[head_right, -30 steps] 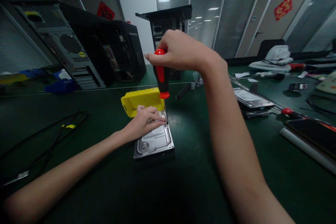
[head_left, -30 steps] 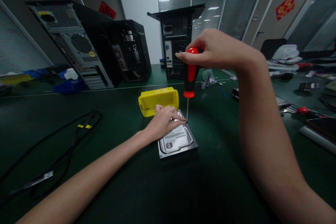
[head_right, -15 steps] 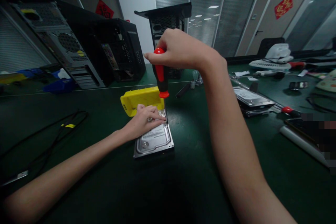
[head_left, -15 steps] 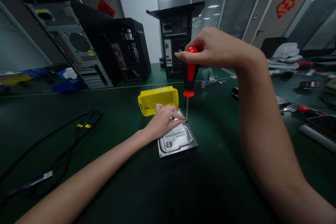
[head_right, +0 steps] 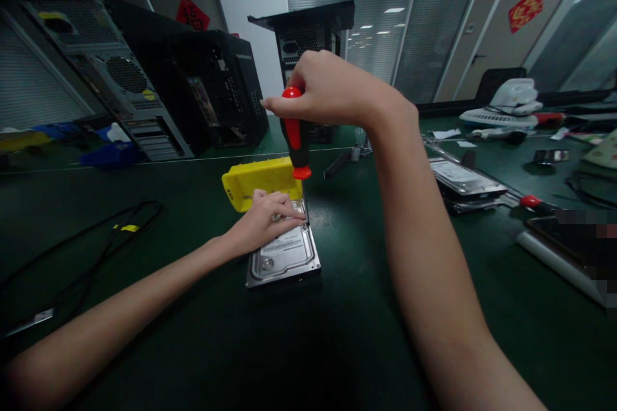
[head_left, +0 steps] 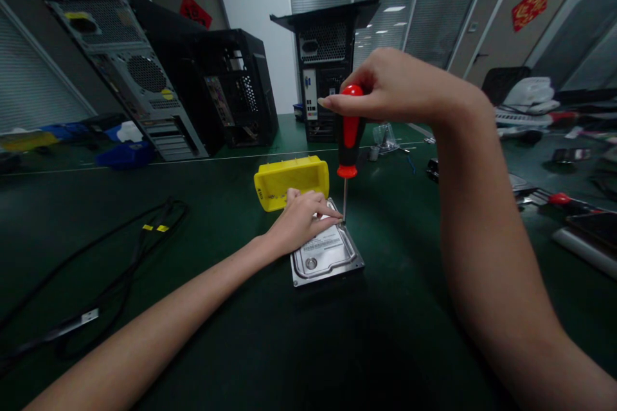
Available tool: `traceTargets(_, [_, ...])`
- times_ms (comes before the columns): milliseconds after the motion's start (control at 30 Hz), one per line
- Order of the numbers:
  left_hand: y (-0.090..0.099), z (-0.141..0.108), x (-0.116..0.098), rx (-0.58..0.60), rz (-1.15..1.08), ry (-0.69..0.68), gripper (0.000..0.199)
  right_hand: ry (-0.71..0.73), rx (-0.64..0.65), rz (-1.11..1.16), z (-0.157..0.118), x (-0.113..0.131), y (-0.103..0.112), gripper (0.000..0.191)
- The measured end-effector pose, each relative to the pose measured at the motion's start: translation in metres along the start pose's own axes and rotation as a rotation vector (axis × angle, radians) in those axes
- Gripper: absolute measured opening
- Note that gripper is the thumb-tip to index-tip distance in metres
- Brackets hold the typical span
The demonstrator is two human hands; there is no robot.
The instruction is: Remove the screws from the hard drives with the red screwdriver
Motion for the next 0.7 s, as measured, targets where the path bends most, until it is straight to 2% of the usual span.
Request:
traceTargets(167, [0.008,0.001,-0.008,-0.004,-0.044,0.01,0.019,0.011,-0.033,-0.038,0.003,-0.001,-0.003,0.053])
traceTargets(300, [0.013,0.003,-0.015,-0.056,-0.19,0.006,0.03,0.002,-0.073,-0.067,0.005,0.0,-0.003,0.056])
traceTargets(433, [0.012,0.006,-0.014,-0.2,-0.442,0.06,0.035,-0.043,-0.128,-0.202,0.003,0.0,0.001,0.061])
traceTargets(500, [0.011,0.006,-0.012,-0.288,-0.498,0.099,0.032,-0.056,-0.11,-0.235,0.001,0.0,0.003,0.061])
traceTargets(700, [0.012,0.003,-0.016,-0.367,-0.326,0.137,0.017,-0.106,-0.014,-0.25,-0.007,0.002,0.008,0.061])
Point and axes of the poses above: each hand's wrist, its own z-axis towards the middle knuckle, its own y-axis out of the back of the hand, x = y × z, the point moved 6 cm from there along z, towards the middle knuckle, and after that the axes turned 3 degrees about -z, right-handed, at the moved point
